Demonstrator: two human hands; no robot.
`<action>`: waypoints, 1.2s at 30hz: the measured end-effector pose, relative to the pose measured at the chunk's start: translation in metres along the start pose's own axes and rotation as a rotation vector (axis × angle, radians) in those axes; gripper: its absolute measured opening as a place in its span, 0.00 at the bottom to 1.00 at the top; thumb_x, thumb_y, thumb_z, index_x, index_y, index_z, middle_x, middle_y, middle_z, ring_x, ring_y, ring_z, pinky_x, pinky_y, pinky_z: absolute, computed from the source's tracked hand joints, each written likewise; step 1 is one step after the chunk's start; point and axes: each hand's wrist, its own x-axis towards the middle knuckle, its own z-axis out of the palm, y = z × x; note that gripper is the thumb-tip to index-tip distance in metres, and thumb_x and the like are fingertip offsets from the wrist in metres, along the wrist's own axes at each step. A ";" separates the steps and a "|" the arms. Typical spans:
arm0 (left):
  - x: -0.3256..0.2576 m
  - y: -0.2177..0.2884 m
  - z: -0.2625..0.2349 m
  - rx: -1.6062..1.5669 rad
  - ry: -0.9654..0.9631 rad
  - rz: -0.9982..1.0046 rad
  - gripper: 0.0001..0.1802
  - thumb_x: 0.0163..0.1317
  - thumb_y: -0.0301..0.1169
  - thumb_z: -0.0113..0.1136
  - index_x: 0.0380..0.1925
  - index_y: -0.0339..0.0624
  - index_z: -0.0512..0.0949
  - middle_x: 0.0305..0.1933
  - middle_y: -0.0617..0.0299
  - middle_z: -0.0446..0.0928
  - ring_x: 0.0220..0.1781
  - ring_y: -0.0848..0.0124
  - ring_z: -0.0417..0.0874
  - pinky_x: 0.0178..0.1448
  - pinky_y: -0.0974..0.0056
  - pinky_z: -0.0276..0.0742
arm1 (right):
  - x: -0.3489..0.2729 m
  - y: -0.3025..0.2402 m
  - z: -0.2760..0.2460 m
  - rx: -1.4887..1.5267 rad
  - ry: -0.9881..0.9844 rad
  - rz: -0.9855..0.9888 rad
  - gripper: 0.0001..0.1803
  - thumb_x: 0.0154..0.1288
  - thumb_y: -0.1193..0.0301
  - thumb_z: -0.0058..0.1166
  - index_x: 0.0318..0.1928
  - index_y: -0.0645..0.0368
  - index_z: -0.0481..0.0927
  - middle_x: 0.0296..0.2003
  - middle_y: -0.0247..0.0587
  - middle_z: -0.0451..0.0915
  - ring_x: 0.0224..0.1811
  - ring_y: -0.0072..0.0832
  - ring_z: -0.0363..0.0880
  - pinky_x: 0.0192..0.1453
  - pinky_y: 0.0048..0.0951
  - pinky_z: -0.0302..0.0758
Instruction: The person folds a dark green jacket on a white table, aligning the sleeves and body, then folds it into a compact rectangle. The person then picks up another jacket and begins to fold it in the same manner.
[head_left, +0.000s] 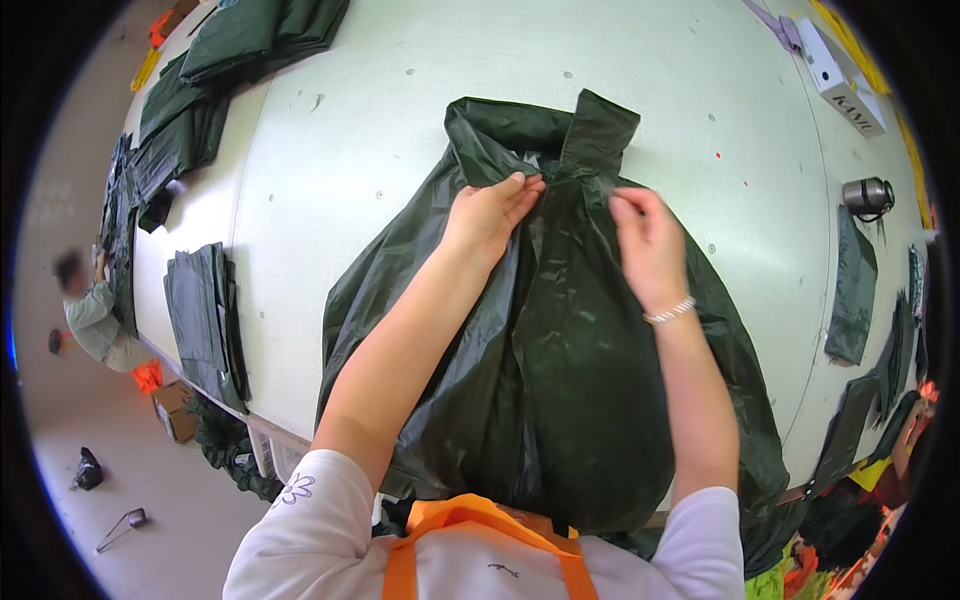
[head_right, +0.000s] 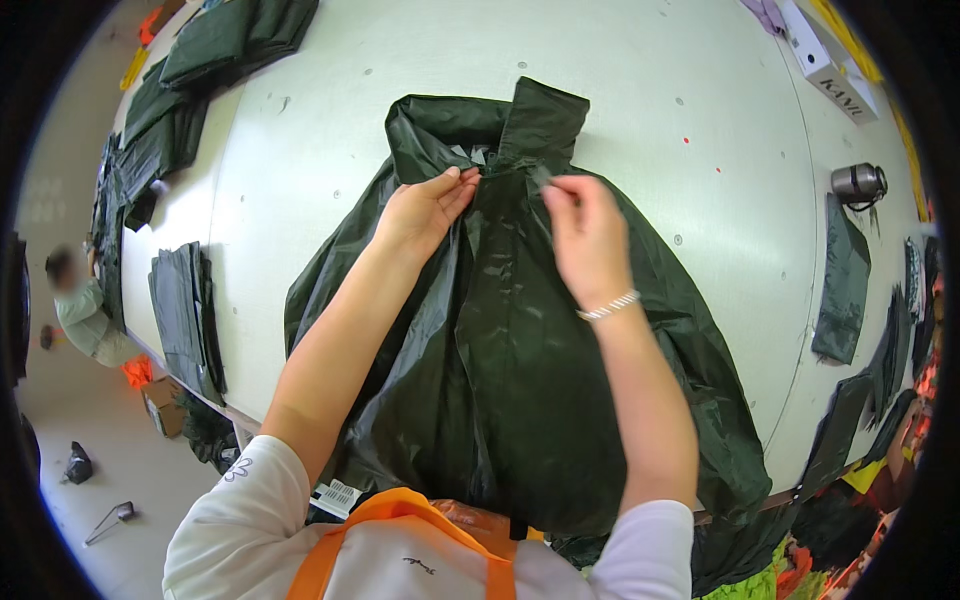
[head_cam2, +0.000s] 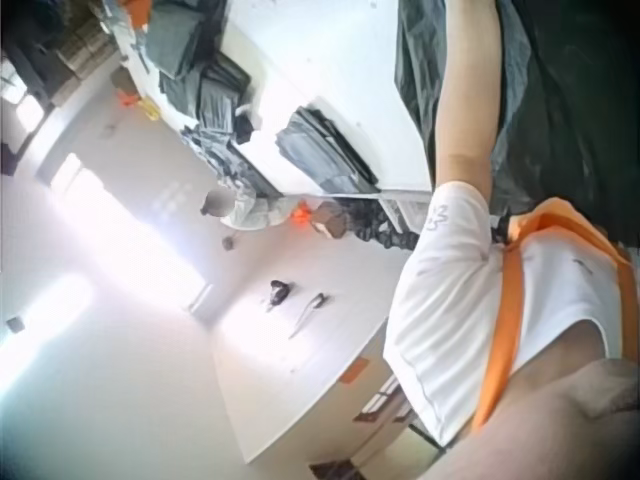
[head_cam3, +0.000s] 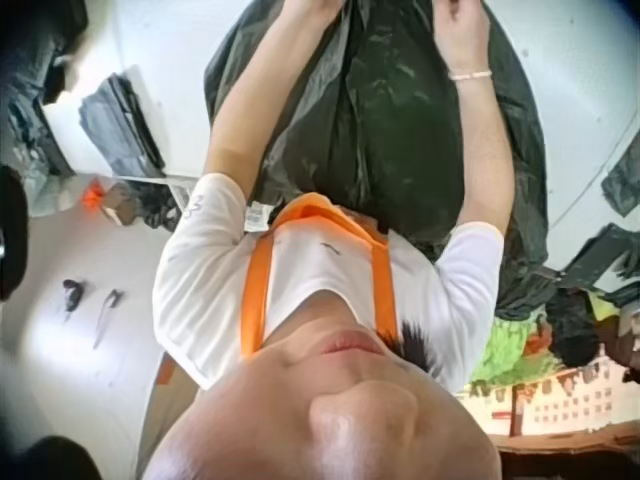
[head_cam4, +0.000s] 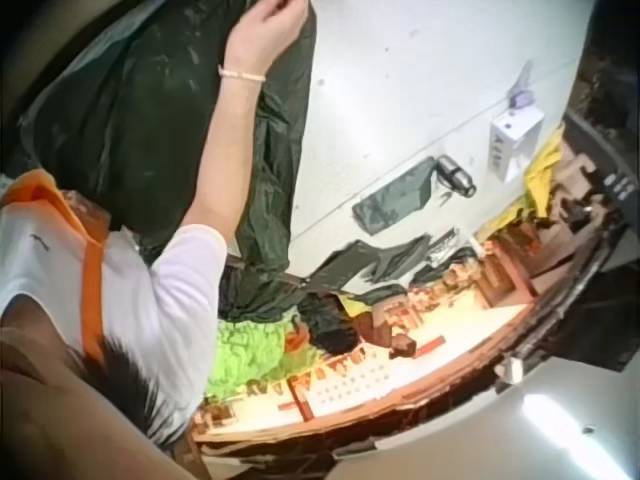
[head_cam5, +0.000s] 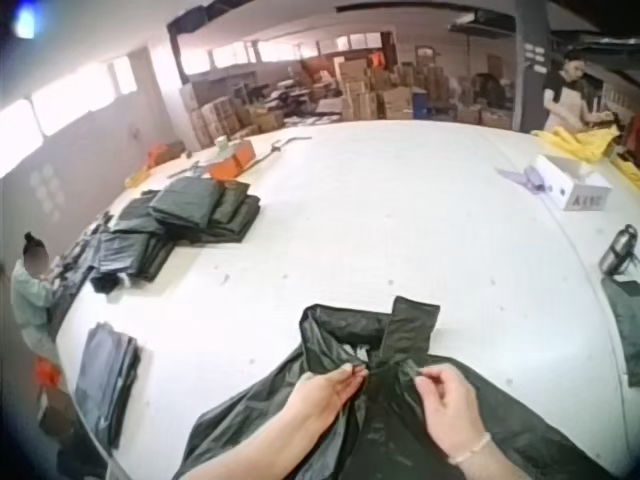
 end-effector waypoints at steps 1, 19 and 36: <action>-0.001 0.000 0.001 -0.014 -0.002 0.004 0.10 0.63 0.24 0.54 0.41 0.27 0.73 0.47 0.49 0.76 0.51 0.63 0.78 0.57 0.63 0.74 | 0.005 -0.008 0.017 -0.038 0.019 -0.032 0.08 0.63 0.70 0.54 0.38 0.62 0.76 0.32 0.45 0.79 0.30 0.32 0.78 0.36 0.30 0.74; 0.010 -0.007 -0.009 -0.239 0.016 -0.022 0.21 0.57 0.19 0.60 0.43 0.25 0.59 0.42 0.48 0.73 0.43 0.60 0.79 0.51 0.57 0.78 | 0.013 -0.015 0.065 -0.264 0.022 -0.170 0.08 0.63 0.70 0.54 0.35 0.62 0.74 0.32 0.44 0.75 0.30 0.38 0.77 0.34 0.34 0.73; -0.012 0.020 -0.037 1.106 -0.034 0.924 0.28 0.57 0.22 0.55 0.60 0.48 0.67 0.53 0.56 0.74 0.50 0.66 0.76 0.51 0.66 0.72 | 0.009 0.160 -0.159 -0.701 0.570 0.060 0.20 0.57 0.70 0.59 0.47 0.66 0.73 0.45 0.53 0.72 0.45 0.40 0.75 0.52 0.36 0.72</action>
